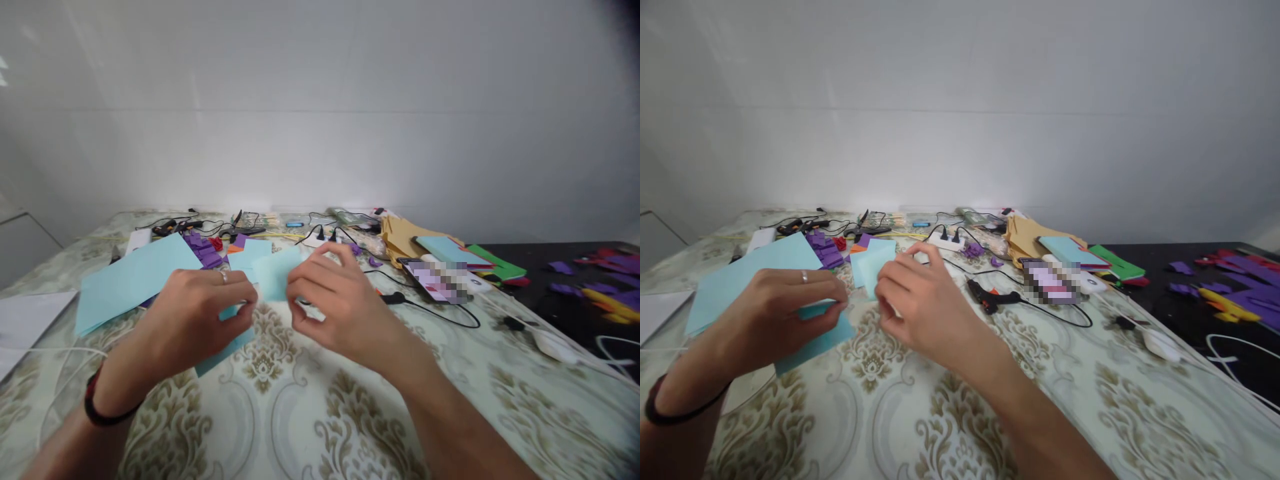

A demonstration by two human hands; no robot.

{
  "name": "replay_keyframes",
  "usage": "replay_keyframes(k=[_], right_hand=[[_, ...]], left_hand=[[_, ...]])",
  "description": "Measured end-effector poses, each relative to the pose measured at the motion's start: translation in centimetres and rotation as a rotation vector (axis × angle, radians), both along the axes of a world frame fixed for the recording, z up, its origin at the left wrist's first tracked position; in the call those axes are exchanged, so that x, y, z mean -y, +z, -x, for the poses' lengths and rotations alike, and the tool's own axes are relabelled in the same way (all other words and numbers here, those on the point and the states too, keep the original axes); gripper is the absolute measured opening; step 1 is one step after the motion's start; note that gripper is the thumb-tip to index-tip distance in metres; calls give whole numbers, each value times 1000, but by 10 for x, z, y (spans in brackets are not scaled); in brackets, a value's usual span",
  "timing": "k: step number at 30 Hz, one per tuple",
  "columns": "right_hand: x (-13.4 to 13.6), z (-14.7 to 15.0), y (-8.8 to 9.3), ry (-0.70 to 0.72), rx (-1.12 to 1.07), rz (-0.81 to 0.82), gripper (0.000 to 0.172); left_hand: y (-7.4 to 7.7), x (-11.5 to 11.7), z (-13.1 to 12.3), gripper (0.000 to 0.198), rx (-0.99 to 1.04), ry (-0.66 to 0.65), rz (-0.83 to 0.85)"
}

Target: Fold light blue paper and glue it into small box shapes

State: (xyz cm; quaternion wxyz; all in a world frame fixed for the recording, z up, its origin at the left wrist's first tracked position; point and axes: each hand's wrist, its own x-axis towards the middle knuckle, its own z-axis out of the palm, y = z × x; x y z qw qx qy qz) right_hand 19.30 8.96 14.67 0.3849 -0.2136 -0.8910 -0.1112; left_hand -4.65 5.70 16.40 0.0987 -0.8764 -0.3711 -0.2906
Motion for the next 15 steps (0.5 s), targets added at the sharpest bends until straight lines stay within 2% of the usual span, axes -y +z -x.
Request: replay_keyframes(k=[3,5,7,9,11,12,14,15], right_hand=[[-1,-13,9,-79,-66,7,22],[-2,-20,12,-119,-169,101,16],[-4,-25,12,-146,-296,320,4],[-8,-26,8,-69,-397,648,29],[-13,-25,3,129,-475,999,53],[-15,-23,1,223,-522,1141,59],[-19,-19,-3,317,-617,1305,55],[-20,-17,-4,323,-658,1333,51]], left_hand=[[7,-3,16,16,-6,107,-32],[10,-4,19,15,9,151,-93],[10,-5,16,14,15,111,-189],[8,-5,9,13,15,21,-291],[4,-5,1,13,20,-69,-356],[2,-5,-3,14,19,-106,-369],[-2,-7,-8,15,14,-152,-378],[-4,-7,-10,15,8,-159,-377]])
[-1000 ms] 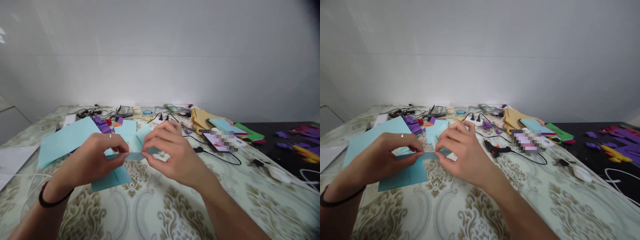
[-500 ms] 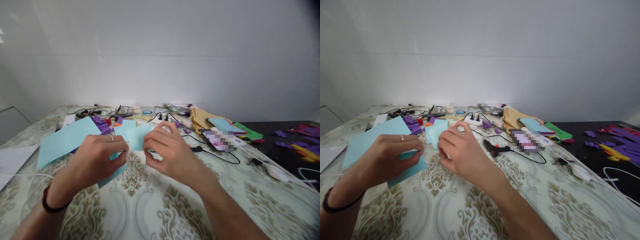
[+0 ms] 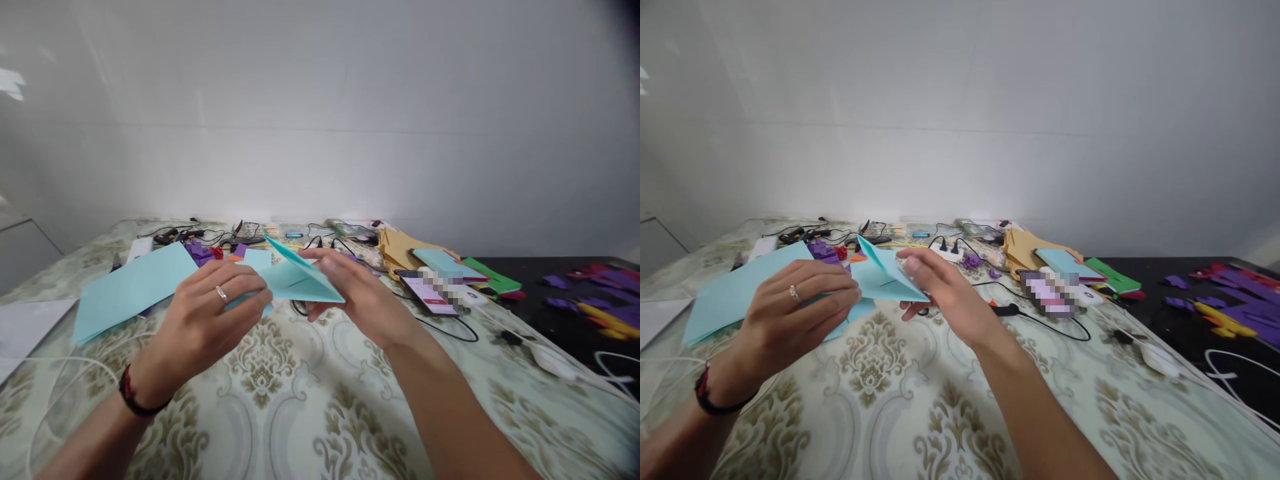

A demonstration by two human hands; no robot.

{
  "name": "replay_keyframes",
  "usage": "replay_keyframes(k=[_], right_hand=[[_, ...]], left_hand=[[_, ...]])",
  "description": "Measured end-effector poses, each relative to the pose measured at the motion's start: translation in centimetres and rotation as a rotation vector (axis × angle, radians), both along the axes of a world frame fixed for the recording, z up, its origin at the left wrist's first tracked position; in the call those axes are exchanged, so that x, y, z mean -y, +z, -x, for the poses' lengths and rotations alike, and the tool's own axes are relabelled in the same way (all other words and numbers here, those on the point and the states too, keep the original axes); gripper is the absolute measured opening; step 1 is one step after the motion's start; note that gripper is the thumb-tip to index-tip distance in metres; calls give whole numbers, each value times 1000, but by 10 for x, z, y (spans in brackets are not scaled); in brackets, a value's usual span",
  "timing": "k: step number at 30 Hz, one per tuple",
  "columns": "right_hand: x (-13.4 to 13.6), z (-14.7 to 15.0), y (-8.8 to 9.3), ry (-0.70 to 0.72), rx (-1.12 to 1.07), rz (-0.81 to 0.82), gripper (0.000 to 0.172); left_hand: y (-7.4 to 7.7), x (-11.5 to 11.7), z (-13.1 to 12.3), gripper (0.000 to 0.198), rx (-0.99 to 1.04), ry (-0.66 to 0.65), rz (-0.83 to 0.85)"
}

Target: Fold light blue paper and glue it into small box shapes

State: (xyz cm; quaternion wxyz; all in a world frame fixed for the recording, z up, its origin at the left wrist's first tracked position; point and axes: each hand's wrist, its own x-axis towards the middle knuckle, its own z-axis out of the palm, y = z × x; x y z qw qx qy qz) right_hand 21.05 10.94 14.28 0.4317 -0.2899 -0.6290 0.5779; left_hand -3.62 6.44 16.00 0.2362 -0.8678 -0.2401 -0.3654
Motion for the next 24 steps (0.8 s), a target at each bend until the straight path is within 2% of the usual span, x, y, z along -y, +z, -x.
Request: replay_keyframes(k=[1,4,6,7,9,11,13,16,20,24], right_hand=[[-1,1,-1,-16,-20,11,48],[-2,2,-2,-60,-55,-25,55],[-2,-1,-1,-88,-55,-78,57],[-3,-3,0,-93,-38,-108,55],[-3,-8,3,-90,21,-184,39],[-1,-12,7,-99,93,-301,18],[0,-14,11,-118,135,-432,7],[4,-14,13,-110,150,-573,15],[9,-14,15,-94,179,-721,29],[11,-17,14,-195,293,-768,35]], left_hand=[[-1,-1,-1,16,-5,0,-1],[-3,-3,-2,13,25,41,6],[-1,-4,3,13,109,100,76],[1,-4,6,18,161,129,142],[4,-4,15,26,248,153,325],[8,-3,22,33,312,113,553],[10,0,27,42,377,68,799],[12,4,26,50,420,55,1047],[5,1,20,44,383,84,1058],[-4,-6,18,38,479,156,1057]])
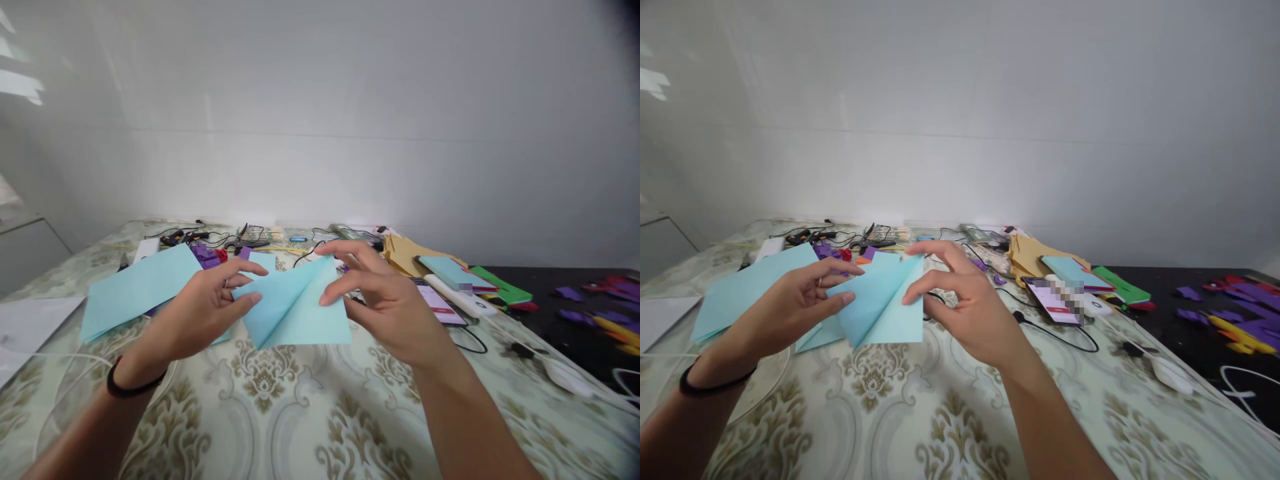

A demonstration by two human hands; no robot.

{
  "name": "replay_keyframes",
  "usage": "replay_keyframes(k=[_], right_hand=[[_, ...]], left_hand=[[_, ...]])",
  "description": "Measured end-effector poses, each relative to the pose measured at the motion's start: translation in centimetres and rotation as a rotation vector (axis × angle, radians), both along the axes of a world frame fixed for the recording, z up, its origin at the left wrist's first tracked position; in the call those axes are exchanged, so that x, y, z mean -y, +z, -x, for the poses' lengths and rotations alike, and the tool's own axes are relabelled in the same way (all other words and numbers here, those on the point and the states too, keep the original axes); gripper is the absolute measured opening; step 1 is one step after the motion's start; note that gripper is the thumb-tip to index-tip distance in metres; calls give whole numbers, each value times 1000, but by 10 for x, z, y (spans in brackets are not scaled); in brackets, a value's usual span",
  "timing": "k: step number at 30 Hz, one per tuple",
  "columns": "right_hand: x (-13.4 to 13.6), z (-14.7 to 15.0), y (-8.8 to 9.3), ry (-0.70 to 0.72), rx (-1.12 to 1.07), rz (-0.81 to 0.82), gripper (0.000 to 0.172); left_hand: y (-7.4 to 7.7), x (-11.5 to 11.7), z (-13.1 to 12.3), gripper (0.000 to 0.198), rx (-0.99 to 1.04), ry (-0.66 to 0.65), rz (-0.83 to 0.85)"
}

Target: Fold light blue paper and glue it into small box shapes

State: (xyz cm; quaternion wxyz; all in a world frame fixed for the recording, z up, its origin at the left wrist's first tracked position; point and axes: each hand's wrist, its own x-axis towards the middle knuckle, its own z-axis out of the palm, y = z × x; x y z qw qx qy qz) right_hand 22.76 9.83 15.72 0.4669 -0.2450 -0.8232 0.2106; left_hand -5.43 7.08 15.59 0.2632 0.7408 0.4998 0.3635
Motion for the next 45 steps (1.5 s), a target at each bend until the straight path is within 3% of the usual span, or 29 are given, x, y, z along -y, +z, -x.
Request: replay_keyframes(k=[6,11,15,19,25,28,31,33,36,40,45], right_hand=[[-5,-2,-2,-191,-39,-111,36],[-3,-3,-1,-118,194,-98,39],[0,-4,0,-134,263,-81,28],[0,-4,3,-84,209,-62,23],[-3,-9,5,5,83,-27,23],[-4,-13,5,59,37,10,22],[-5,-15,6,106,14,14,23],[-5,-15,6,136,-1,16,22],[-6,-14,7,178,-19,37,22],[-5,-13,7,202,-44,65,23],[-5,-10,6,220,-120,69,26]], left_hand=[[-1,-3,4,38,172,70,-10],[4,-2,5,34,289,64,-3],[10,0,5,33,331,60,-19],[12,0,6,28,292,44,-70],[12,4,16,43,71,-156,-301],[17,5,25,31,-113,-279,-414],[22,7,32,49,-213,-398,-473],[24,9,33,55,-245,-401,-498],[25,13,28,38,-243,-347,-534],[26,18,22,39,-144,-354,-547],[27,21,18,27,14,-288,-535]])
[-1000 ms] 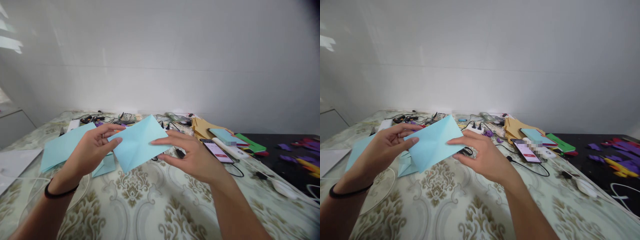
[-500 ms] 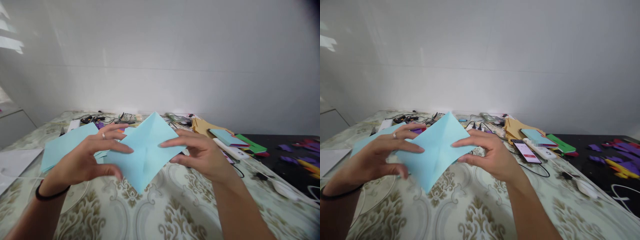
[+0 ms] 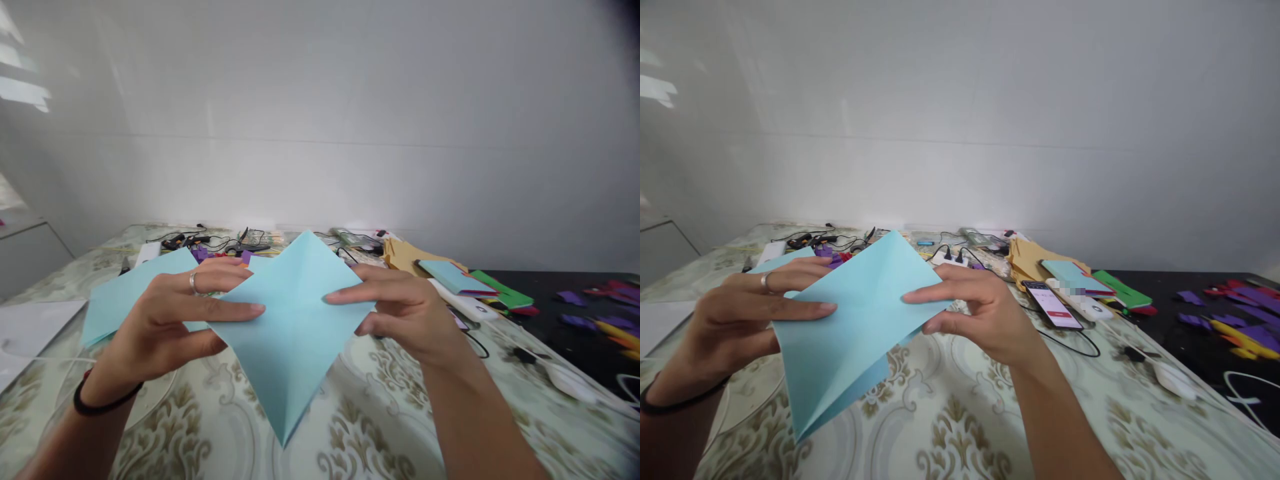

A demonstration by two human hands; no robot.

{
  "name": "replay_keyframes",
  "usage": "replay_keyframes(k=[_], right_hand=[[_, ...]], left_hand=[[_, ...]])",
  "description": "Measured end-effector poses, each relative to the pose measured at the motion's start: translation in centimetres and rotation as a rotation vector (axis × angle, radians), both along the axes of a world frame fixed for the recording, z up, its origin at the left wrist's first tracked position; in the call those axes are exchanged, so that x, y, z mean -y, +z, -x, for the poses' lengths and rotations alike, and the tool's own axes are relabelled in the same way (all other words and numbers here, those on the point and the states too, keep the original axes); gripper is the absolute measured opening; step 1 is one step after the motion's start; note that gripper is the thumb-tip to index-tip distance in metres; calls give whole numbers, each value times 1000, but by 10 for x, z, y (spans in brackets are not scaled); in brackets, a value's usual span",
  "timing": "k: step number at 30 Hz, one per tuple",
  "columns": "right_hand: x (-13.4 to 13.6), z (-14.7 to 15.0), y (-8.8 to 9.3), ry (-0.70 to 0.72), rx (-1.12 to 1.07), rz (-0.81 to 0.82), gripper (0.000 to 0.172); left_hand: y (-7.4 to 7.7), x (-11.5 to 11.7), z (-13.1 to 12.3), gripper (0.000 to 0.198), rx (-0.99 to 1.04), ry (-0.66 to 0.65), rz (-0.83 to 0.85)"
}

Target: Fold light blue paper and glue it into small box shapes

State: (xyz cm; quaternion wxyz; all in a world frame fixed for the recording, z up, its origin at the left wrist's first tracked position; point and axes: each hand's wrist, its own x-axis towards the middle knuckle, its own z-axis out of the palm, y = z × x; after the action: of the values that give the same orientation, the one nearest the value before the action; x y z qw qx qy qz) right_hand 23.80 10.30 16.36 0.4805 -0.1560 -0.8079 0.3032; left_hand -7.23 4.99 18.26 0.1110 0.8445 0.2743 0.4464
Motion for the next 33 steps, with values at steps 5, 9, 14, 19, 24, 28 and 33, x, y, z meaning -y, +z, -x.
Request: replay_keyframes(k=[5,9,14,19,24,28,33], right_hand=[[1,4,0,-40,-71,-10,17],[4,6,0,-149,-35,-64,11],[6,8,-1,-203,-1,-92,12],[6,9,1,-35,-107,3,18],[8,10,-1,-94,-187,52,10],[9,12,-2,-208,-158,20,8],[11,16,-2,-142,-53,-46,7]], left_hand=[[-1,3,-3,38,-14,-6,18],[-4,8,-9,52,-161,111,-4],[-6,14,-18,40,-87,199,-103],[-6,18,-23,22,124,87,-49],[-10,15,-21,19,282,111,82],[-5,8,-17,19,101,131,218],[1,6,-20,20,-34,87,344]])
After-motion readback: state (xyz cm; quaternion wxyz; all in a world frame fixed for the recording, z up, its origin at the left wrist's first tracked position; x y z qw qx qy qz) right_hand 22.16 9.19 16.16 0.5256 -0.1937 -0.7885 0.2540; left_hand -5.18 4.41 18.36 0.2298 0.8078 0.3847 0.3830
